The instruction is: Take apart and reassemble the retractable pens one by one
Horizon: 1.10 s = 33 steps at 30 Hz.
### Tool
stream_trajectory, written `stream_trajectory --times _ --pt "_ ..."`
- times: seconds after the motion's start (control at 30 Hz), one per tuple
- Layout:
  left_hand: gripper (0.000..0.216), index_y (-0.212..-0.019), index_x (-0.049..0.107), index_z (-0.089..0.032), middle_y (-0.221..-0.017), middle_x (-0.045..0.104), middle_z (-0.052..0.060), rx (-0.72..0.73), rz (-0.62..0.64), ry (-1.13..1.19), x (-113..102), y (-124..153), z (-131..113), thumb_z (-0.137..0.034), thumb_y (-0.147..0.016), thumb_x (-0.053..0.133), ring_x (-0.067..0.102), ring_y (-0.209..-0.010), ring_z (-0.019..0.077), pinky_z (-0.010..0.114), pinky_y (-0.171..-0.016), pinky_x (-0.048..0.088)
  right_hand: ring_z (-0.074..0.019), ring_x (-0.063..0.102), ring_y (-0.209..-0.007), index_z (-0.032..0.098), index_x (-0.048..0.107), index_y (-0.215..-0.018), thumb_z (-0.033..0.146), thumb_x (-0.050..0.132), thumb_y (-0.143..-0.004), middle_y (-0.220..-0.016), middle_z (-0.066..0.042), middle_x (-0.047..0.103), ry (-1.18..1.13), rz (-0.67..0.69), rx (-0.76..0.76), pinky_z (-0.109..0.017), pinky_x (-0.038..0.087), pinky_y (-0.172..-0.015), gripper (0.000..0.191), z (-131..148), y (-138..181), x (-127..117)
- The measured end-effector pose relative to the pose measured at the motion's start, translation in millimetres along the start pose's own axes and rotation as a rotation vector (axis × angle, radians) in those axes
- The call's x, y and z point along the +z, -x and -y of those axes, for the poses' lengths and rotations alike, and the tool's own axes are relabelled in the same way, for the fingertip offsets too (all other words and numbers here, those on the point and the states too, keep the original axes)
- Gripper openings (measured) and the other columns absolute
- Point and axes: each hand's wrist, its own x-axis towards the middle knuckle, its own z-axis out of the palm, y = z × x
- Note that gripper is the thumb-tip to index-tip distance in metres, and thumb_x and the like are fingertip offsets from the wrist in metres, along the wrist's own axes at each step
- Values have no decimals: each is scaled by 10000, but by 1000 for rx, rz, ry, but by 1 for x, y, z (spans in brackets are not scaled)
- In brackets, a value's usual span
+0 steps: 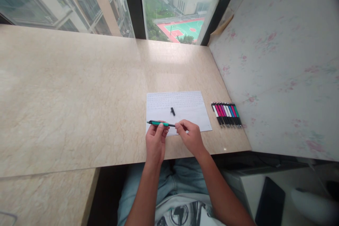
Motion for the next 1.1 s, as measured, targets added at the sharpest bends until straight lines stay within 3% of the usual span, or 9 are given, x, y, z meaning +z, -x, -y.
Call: stream_trajectory --times 0.13,0.3,0.37,0.53,0.77,0.87,1.1 --pt "205 -869 673 -157 -865 667 30 -5 14 -6 1 1 -1 -273 -728 767 626 -771 101 232 -752 507 -118 521 -504 189 577 -614 419 428 -966 -519 16 541 -31 47 57 -243 389 -535 446 -3 1 0" --pt "201 -867 667 -160 -838 660 20 -2 -7 12 -1 -1 1 -280 -737 762 620 -746 93 227 -742 503 -149 610 -712 187 632 -875 389 558 -887 -811 -28 665 -50 7 13 -234 447 -589 215 1 0 0" --pt "198 -869 667 -158 -843 659 21 -4 -2 12 -1 -1 1 -278 -741 759 619 -752 93 223 -742 503 -142 595 -683 188 623 -817 378 556 -889 -765 -20 654 -21 -1 -3 -233 442 -588 214 1 0 0" --pt "202 -872 668 -152 -865 663 34 -12 24 1 1 1 -1 -267 -736 762 624 -772 103 233 -755 507 -120 542 -534 191 553 -606 410 415 -971 -547 8 571 -17 37 37 -247 418 -572 447 0 1 -1" --pt "197 -858 670 -158 -838 664 19 -7 -16 24 -1 -1 0 -270 -729 767 625 -753 94 235 -768 506 -158 622 -725 194 628 -896 354 583 -860 -833 -36 667 -37 -25 -10 -250 483 -617 170 2 0 0" --pt "198 -862 673 -158 -844 665 23 -9 -4 36 -1 -1 0 -271 -730 766 624 -754 94 230 -758 508 -149 607 -692 191 635 -818 338 563 -882 -764 -25 660 -13 -24 -34 -249 469 -625 176 2 0 -1" --pt "207 -856 671 -152 -843 667 26 -24 0 33 -1 -2 -1 -267 -718 774 626 -751 96 228 -746 508 -113 536 -509 187 582 -609 430 461 -956 -531 14 582 28 30 24 -238 386 -540 441 -1 1 -1"
